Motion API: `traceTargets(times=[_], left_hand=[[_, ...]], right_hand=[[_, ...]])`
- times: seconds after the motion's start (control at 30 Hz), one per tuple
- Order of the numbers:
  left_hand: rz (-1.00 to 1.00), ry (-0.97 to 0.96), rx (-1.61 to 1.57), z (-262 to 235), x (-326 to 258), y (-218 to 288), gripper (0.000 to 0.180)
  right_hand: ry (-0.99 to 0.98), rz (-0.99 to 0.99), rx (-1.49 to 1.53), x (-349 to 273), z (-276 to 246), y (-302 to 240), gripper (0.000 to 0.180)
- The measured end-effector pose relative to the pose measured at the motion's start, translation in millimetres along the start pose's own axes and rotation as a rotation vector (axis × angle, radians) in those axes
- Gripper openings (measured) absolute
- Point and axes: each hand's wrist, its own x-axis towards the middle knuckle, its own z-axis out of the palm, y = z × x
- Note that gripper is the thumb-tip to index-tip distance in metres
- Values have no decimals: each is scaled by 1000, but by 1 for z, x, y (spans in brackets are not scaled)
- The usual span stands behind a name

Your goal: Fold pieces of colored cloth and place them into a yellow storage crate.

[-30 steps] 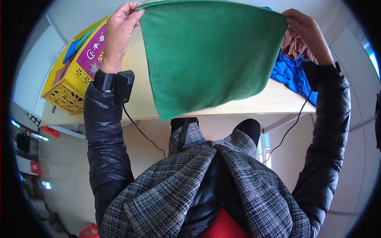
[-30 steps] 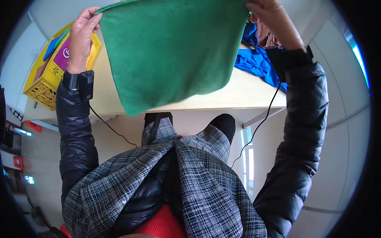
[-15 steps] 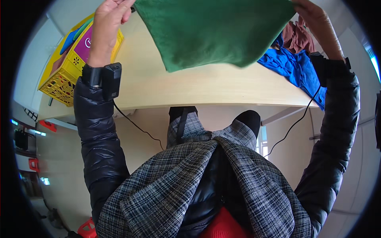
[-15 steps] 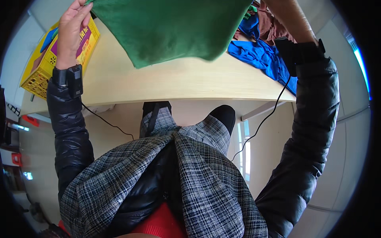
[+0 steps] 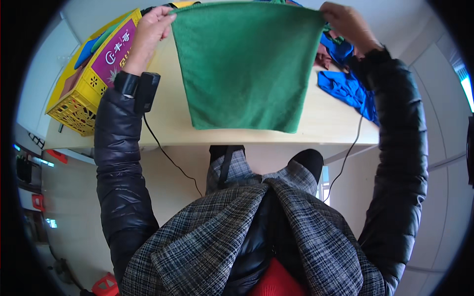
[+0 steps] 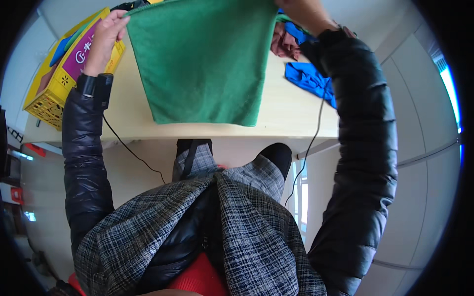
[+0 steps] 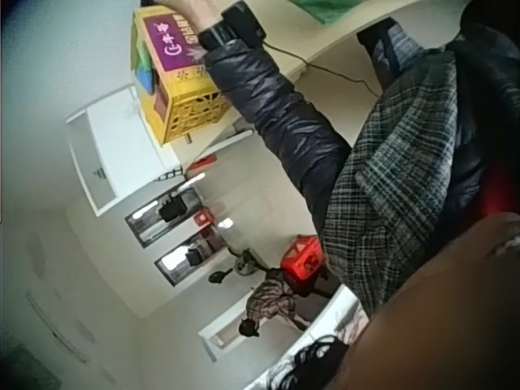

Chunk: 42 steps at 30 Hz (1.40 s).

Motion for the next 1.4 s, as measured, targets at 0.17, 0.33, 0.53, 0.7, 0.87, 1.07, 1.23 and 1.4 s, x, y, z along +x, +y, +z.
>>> traceTargets(times=[0.17, 0.33, 0.53, 0.7, 0.87, 1.07, 1.23, 1.4], left_hand=[[33, 128, 36, -15, 27, -9, 16], [285, 254, 231, -11, -1, 29, 13], [381, 100, 608, 89, -141, 7, 16], [288, -189, 549, 163, -222, -32, 14], [340, -356, 413, 208, -247, -24, 11], [416, -406, 385, 243, -235, -26, 8], [458, -452, 344, 276, -230, -33, 6], [478, -446, 350, 283, -233, -37, 5]], right_hand=[[293, -166, -123, 47, 38, 3, 15], [414, -108, -55, 60, 57, -6, 18], [177, -95, 10, -2, 156, 24, 17], [-99, -78, -185, -80, 241, 74, 15], [-202, -20, -163, -116, 252, 106, 15], [-273, 44, -266, -133, 240, 126, 16], [-301, 82, -276, -151, 224, 114, 17], [-212, 64, 496, -173, 207, -15, 19]])
